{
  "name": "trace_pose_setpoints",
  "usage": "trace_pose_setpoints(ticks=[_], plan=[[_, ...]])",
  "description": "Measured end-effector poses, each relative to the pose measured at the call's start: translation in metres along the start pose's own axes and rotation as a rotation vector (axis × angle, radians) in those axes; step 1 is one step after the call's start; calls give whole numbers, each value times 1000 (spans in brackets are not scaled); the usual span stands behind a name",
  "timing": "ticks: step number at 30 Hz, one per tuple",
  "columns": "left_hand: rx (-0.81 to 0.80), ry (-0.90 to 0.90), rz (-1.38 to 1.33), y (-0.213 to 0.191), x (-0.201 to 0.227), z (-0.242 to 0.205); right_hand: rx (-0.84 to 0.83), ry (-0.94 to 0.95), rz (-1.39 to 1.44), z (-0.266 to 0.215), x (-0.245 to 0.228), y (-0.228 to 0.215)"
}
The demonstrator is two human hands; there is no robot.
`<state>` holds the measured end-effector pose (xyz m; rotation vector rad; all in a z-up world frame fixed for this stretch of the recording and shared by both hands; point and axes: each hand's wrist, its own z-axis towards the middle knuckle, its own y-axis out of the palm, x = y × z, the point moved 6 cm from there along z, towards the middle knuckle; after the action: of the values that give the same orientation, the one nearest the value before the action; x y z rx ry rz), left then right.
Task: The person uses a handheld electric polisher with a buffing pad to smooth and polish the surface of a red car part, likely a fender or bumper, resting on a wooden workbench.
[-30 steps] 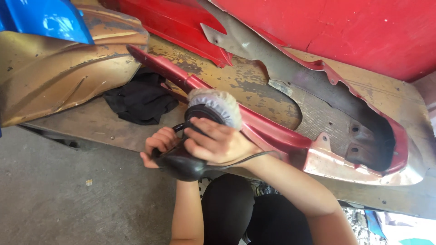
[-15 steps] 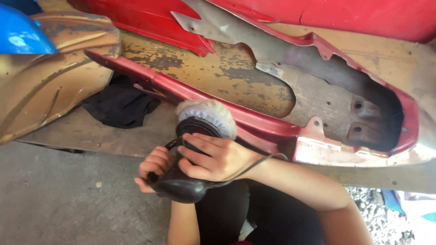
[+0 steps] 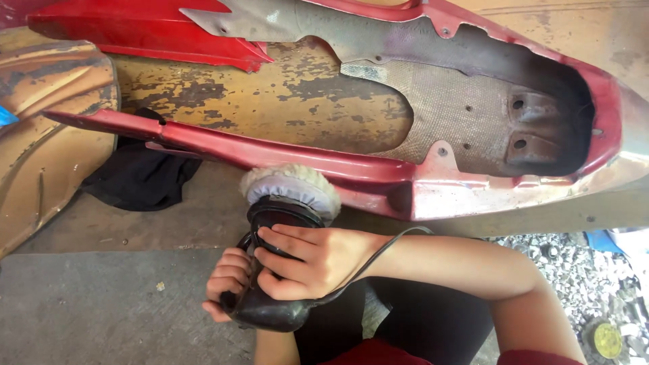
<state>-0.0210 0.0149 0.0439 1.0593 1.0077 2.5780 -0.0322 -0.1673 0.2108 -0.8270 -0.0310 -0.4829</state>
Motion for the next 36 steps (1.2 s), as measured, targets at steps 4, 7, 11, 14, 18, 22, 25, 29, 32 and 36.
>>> trace_pose_setpoints(ticks=[4,7,11,14,18,22,25,29,32,36], plan=[[-12,-43,-13,21,11,24,25,15,7,10,4,7],[211,-110,-819,33,11,42,42,41,19,14,7,19],[239,-193,-779,10,-1,20,67,35,24,7,-2,22],[65,-186,-118,-1,1,0,48,25,0,-6,-8,8],[-46,-89,58,12,5,-15,23,47,22,-27,-7,-15],[-93,-72,107,24,14,-1,40,65,48,-22,1,-14],[-56,-110,79,29,17,10,75,57,33,-10,7,-10],[1,-129,47,16,13,7,90,72,49,-14,4,-7],[-55,-98,93,12,9,-9,84,74,49,-29,-4,-15],[-70,-67,115,31,10,-33,46,93,47,-45,-11,-32]])
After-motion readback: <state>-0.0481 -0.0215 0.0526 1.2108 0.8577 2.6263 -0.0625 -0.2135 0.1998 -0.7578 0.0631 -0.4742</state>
